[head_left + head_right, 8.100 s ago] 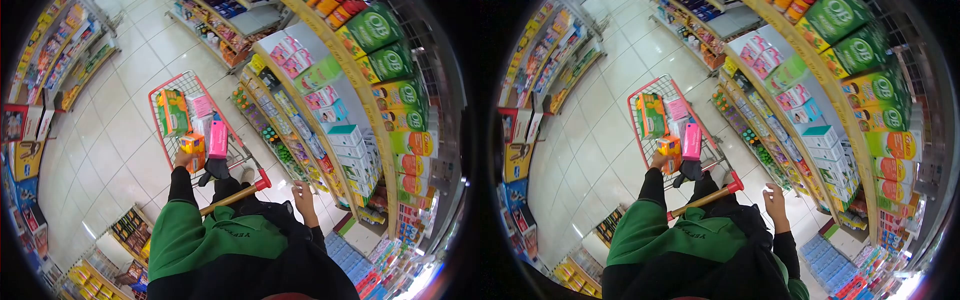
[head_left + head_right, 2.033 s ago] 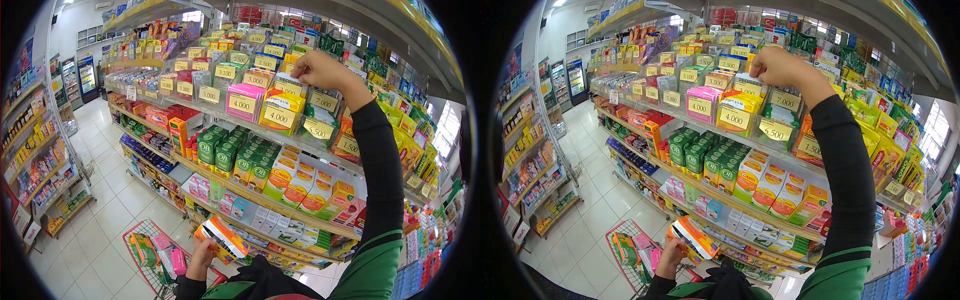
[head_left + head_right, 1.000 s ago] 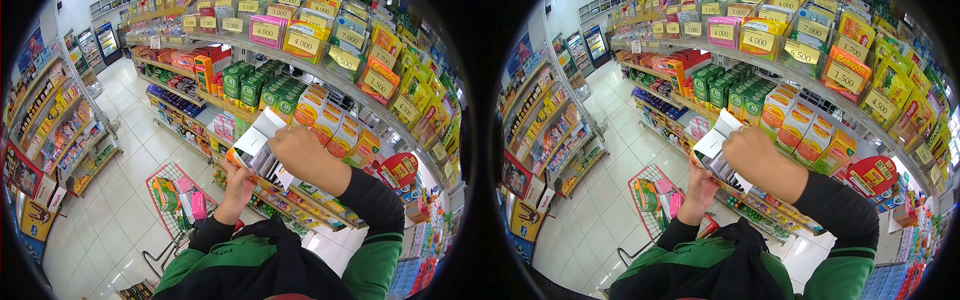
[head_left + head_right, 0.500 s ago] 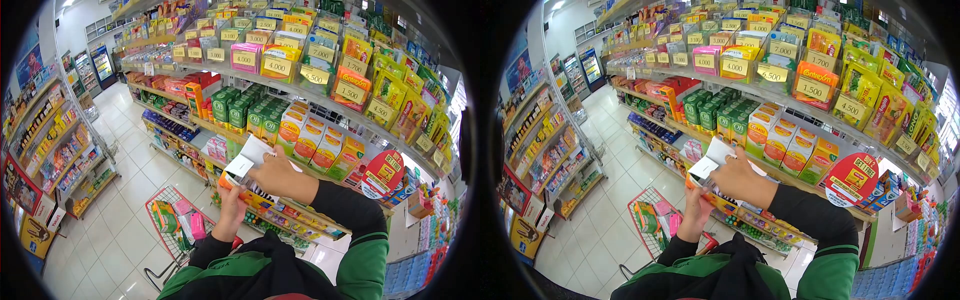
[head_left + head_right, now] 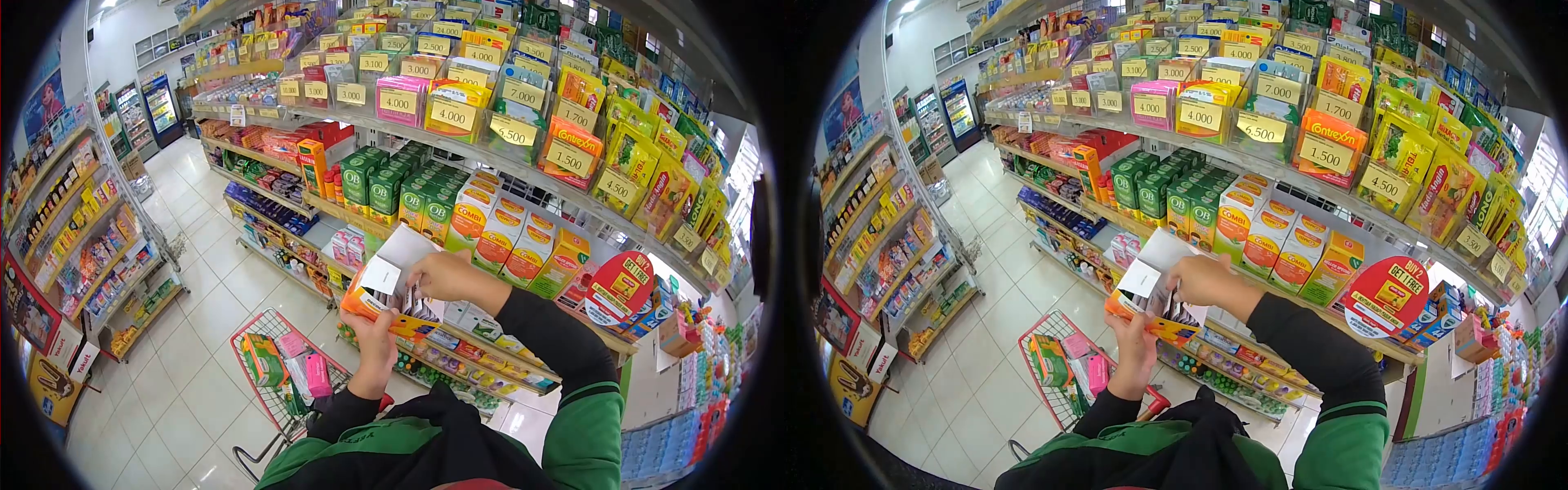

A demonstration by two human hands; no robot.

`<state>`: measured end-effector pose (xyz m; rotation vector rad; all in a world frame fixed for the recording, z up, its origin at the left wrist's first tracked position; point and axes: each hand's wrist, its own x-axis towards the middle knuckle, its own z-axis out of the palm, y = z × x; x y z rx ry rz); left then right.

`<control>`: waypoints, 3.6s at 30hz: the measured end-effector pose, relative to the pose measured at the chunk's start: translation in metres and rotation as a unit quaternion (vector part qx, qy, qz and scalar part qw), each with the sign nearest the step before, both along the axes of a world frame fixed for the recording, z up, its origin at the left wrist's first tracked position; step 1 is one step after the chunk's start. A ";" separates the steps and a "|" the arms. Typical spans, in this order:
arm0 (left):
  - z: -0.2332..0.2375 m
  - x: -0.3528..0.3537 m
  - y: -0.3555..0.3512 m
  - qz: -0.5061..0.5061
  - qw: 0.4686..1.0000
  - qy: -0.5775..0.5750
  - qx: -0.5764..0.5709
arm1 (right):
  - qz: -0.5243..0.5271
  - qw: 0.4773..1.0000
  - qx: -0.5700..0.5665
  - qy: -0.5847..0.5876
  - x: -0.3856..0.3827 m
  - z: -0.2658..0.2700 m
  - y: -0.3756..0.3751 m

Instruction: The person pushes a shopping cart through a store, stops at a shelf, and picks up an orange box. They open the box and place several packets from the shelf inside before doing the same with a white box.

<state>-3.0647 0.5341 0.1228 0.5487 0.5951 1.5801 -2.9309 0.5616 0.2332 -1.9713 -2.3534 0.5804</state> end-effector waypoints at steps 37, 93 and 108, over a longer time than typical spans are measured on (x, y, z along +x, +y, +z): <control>-0.065 -0.041 0.044 -0.030 0.988 -0.091 -0.125 | -0.009 0.891 0.451 -0.056 0.077 0.290 0.067; -0.087 -0.036 0.046 -0.140 0.975 -0.092 -0.143 | -0.121 0.879 0.377 -0.265 0.045 0.230 0.075; -0.068 -0.035 0.041 -0.158 0.978 -0.072 -0.120 | -0.163 0.857 0.384 -0.303 0.023 0.224 0.057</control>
